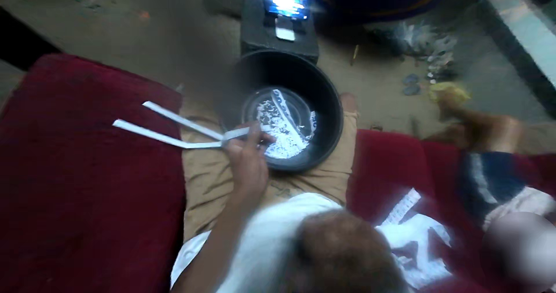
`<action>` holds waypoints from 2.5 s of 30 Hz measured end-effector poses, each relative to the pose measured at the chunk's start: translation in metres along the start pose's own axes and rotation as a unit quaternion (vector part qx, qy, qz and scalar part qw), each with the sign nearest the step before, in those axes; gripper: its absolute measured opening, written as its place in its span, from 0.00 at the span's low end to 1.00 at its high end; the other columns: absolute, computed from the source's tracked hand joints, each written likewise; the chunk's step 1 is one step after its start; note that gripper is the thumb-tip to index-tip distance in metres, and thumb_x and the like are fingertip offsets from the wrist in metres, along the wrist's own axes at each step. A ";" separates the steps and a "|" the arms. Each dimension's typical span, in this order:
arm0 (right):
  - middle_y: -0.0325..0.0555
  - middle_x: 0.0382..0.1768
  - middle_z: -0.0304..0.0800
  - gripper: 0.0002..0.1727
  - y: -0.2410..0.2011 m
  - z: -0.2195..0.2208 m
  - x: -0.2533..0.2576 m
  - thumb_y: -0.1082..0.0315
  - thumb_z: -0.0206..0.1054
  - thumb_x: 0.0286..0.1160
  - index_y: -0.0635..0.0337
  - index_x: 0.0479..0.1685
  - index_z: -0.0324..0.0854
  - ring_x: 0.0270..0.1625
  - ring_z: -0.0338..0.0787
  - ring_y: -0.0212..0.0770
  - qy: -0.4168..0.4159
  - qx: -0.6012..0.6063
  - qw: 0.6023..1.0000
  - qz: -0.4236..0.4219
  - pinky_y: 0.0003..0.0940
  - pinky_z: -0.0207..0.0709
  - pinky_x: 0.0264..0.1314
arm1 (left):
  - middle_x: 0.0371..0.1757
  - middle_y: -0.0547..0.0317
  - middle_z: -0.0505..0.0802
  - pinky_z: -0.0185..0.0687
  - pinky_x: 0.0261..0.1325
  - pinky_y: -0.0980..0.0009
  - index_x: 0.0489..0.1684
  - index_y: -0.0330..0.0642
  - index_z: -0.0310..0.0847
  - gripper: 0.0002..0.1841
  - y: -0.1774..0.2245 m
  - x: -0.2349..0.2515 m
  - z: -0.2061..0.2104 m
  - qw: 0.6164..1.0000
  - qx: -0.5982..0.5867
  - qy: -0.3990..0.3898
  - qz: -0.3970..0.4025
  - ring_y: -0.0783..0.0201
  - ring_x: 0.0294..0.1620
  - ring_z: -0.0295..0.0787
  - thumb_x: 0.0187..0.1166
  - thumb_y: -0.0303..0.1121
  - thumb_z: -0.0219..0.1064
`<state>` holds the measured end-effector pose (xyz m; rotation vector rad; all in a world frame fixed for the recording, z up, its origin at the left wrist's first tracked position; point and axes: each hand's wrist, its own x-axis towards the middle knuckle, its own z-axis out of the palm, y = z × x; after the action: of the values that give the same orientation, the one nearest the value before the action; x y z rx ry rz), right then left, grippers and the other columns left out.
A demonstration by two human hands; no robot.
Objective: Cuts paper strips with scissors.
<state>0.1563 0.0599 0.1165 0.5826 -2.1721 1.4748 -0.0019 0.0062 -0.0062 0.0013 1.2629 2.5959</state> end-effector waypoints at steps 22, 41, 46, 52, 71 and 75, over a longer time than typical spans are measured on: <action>0.37 0.28 0.82 0.24 0.127 0.010 -0.029 0.51 0.62 0.86 0.58 0.71 0.78 0.23 0.79 0.28 0.039 -0.092 0.957 0.273 0.26 0.78 0.25 | 0.42 0.62 0.89 0.88 0.35 0.77 0.59 0.50 0.80 0.08 0.015 -0.030 0.010 0.994 0.062 -0.082 0.048 0.71 0.33 0.88 0.88 0.36 0.64; 0.39 0.27 0.82 0.25 0.134 0.010 -0.026 0.48 0.59 0.87 0.58 0.69 0.78 0.22 0.80 0.31 0.038 -0.090 0.962 0.257 0.30 0.79 0.23 | 0.40 0.62 0.89 0.87 0.35 0.79 0.56 0.48 0.81 0.06 0.010 -0.028 0.008 0.994 0.061 -0.072 0.048 0.72 0.31 0.87 0.88 0.34 0.64; 0.37 0.27 0.82 0.24 0.134 0.010 -0.026 0.49 0.59 0.87 0.58 0.69 0.78 0.22 0.81 0.30 0.037 -0.090 0.960 0.263 0.28 0.79 0.22 | 0.41 0.62 0.89 0.89 0.37 0.77 0.53 0.44 0.81 0.05 0.008 -0.025 0.010 0.996 0.054 -0.057 0.049 0.72 0.33 0.88 0.87 0.31 0.64; 0.37 0.27 0.82 0.22 0.134 0.010 -0.025 0.52 0.59 0.88 0.59 0.67 0.79 0.22 0.81 0.29 0.036 -0.105 0.959 0.260 0.27 0.79 0.23 | 0.40 0.62 0.90 0.88 0.38 0.78 0.54 0.44 0.81 0.05 0.007 -0.025 0.009 0.996 0.059 -0.056 0.044 0.72 0.34 0.89 0.88 0.31 0.64; 0.38 0.25 0.81 0.21 0.137 0.006 -0.031 0.55 0.60 0.88 0.59 0.69 0.79 0.20 0.77 0.30 0.052 -0.106 0.959 0.258 0.27 0.75 0.21 | 0.40 0.61 0.92 0.91 0.45 0.74 0.56 0.42 0.80 0.07 0.007 -0.021 0.005 0.995 0.068 -0.055 0.053 0.69 0.37 0.92 0.88 0.31 0.63; 0.38 0.25 0.81 0.21 0.137 0.007 -0.031 0.55 0.60 0.88 0.59 0.69 0.79 0.19 0.77 0.30 0.055 -0.102 0.961 0.252 0.27 0.75 0.19 | 0.41 0.60 0.92 0.91 0.46 0.73 0.56 0.41 0.79 0.07 0.004 -0.021 0.005 0.994 0.068 -0.054 0.063 0.69 0.38 0.92 0.88 0.30 0.63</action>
<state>0.1020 0.1029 -0.0060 -0.1367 -2.4529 1.4449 0.0178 0.0025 0.0025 0.2503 1.4385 2.5679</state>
